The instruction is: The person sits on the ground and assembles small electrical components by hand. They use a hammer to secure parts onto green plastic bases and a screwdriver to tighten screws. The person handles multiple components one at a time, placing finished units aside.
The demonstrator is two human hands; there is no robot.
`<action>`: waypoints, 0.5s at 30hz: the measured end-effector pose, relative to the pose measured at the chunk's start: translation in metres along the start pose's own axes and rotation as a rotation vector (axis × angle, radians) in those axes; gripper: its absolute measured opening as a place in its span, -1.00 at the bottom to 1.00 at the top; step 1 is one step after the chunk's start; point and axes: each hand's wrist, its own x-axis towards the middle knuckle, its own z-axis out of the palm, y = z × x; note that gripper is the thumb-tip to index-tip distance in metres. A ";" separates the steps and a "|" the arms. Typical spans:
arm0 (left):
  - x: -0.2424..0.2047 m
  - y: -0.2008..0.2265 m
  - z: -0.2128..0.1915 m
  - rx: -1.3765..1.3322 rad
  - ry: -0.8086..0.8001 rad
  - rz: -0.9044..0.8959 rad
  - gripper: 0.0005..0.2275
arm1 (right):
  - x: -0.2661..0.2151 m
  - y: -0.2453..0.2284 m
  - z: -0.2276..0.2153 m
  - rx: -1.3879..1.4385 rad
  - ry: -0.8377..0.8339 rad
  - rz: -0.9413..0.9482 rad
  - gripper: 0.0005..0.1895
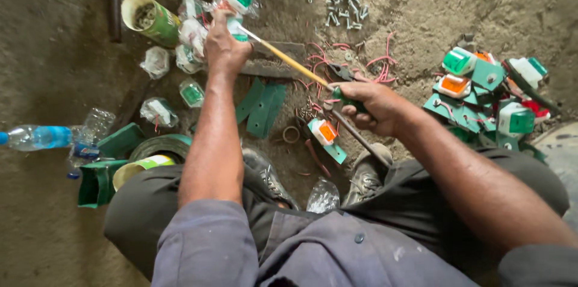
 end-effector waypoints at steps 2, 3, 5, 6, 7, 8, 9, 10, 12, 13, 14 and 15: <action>0.003 0.005 -0.002 -0.002 -0.029 -0.040 -0.47 | 0.000 -0.006 -0.005 0.174 -0.071 0.113 -0.73; 0.006 0.008 -0.003 -0.003 -0.039 -0.061 -0.48 | 0.000 -0.011 -0.006 0.258 -0.108 0.168 -0.73; 0.012 0.009 -0.007 0.017 -0.043 -0.120 -0.46 | -0.006 -0.011 -0.002 -0.276 0.061 -0.457 -0.64; 0.011 0.009 -0.008 0.028 -0.046 -0.149 -0.45 | -0.009 -0.010 0.001 -0.542 0.133 -0.769 -0.57; 0.011 0.009 -0.009 0.023 -0.072 -0.180 -0.47 | -0.013 -0.009 0.004 -0.668 0.172 -0.802 -0.59; 0.014 0.010 -0.011 0.020 -0.092 -0.206 -0.49 | -0.013 -0.011 0.008 -0.792 0.212 -0.840 -0.60; 0.016 0.010 -0.013 0.018 -0.113 -0.232 -0.51 | -0.014 -0.012 0.012 -0.916 0.254 -0.878 -0.61; 0.017 0.010 -0.014 0.039 -0.098 -0.210 -0.51 | -0.014 -0.012 0.014 -1.040 0.302 -0.912 -0.63; 0.012 0.009 -0.014 0.080 -0.070 -0.170 -0.50 | -0.013 -0.011 0.016 -1.291 0.399 -0.968 -0.64; 0.008 0.008 -0.014 0.077 -0.076 -0.167 -0.50 | -0.010 -0.009 0.016 -0.882 0.277 -0.674 -0.64; 0.006 0.006 -0.014 0.074 -0.080 -0.163 -0.51 | -0.007 -0.009 0.015 -0.547 0.216 -0.403 -0.63; 0.004 0.005 -0.013 0.072 -0.084 -0.158 -0.51 | -0.002 -0.009 0.014 -0.221 0.081 -0.133 -0.63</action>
